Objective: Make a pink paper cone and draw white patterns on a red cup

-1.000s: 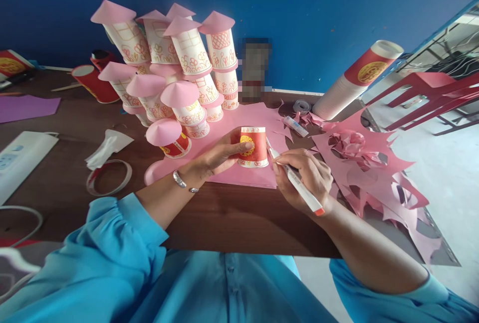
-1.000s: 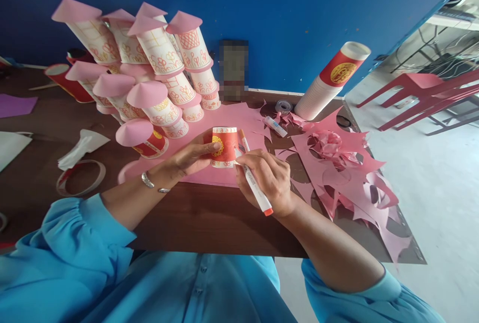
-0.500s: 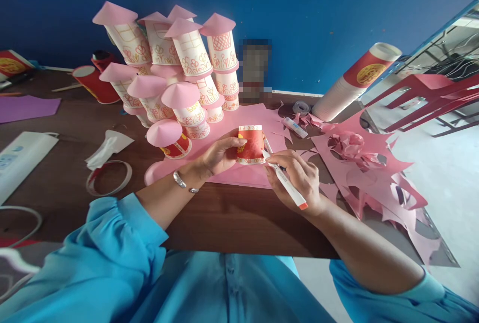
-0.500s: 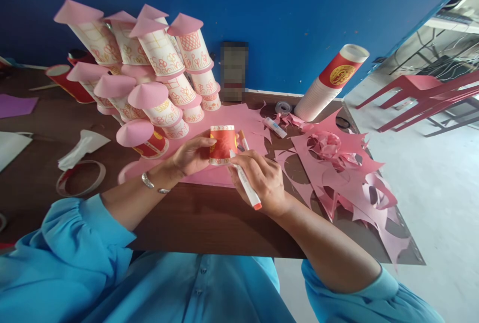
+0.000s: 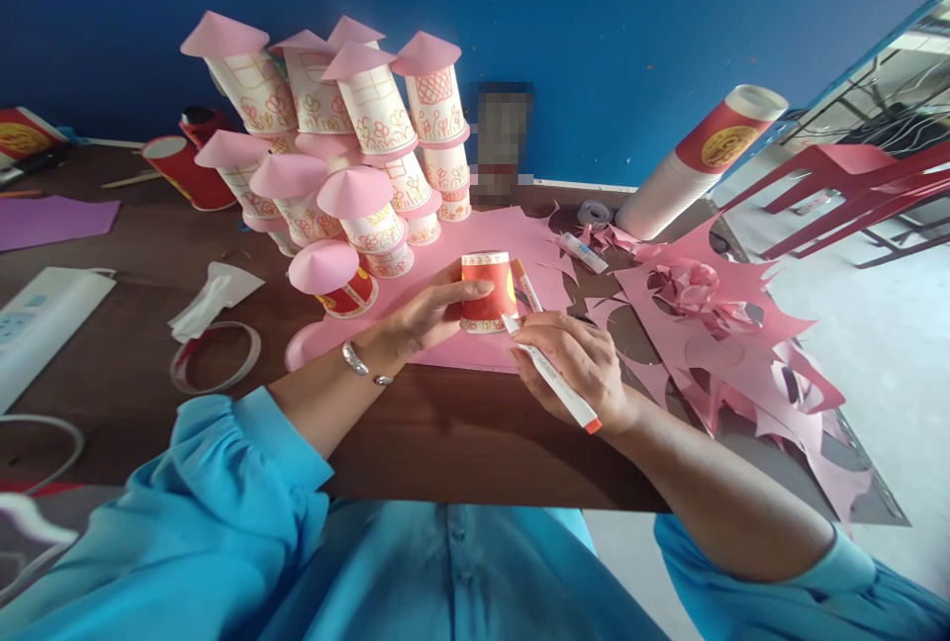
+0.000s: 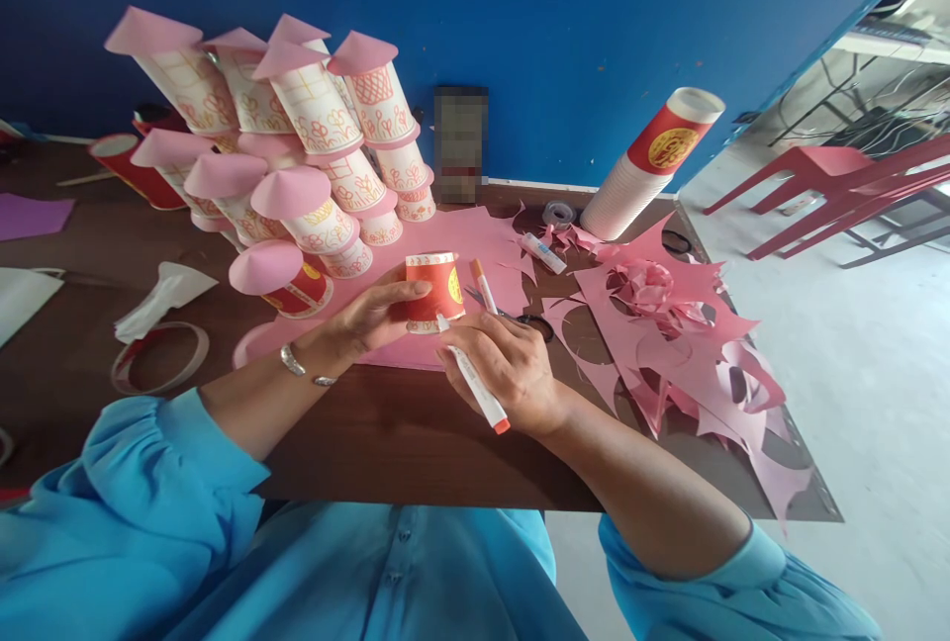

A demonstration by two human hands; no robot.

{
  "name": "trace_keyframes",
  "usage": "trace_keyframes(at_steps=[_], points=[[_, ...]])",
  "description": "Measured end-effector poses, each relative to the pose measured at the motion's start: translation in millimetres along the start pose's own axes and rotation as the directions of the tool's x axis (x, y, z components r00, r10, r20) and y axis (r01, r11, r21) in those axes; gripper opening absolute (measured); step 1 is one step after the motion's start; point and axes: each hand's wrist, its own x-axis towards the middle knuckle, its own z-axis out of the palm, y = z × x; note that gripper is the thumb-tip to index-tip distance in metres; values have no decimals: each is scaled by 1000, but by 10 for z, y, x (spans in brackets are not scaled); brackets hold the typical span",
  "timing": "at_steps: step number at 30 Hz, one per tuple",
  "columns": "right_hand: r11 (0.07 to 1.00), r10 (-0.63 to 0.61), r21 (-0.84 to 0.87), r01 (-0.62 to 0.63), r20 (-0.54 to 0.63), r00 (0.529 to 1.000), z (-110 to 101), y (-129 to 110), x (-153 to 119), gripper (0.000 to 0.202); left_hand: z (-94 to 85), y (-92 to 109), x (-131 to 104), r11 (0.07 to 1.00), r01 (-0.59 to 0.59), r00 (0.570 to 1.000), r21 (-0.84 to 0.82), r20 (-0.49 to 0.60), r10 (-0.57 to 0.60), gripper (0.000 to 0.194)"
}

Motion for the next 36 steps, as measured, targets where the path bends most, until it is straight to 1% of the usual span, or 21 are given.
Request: trace_keyframes(at_steps=[3, 9, 14, 18, 23, 28, 31, 36], points=[[1000, -2, -13, 2, -3, 1000, -18, 2, 2, 10, -24, -11, 17, 1000, -5, 1000, -18, 24, 5, 33], [999, 32, -29, -32, -3, 999, -19, 19, 0, 10, -43, -21, 16, 1000, 2, 1000, -5, 13, -2, 30], [999, 17, -39, -16, 3, 1000, -6, 15, 1, 9, -28, -18, 18, 1000, -9, 1000, 4, 28, 9, 27], [999, 11, -39, -12, -9, 1000, 15, 16, -5, 13, -9, -6, 7, 1000, -12, 1000, 10, 26, 11, 24], [999, 18, -49, -19, -19, 1000, 35, 31, -25, 17, -13, -3, 5, 1000, 3, 1000, 22, 31, -4, 29], [999, 21, -38, -20, 16, 1000, 23, 36, -29, 19, -19, -6, 8, 999, 19, 999, 37, 40, -21, 31], [1000, 14, -26, -14, 28, 999, 16, 33, -20, 19, -22, -7, 4, 999, 28, 999, 47, 29, -29, 32], [999, 5, -41, -5, 4, 1000, 12, 32, -11, 16, -29, -14, 5, 999, 29, 999, 38, 18, -29, 32]])
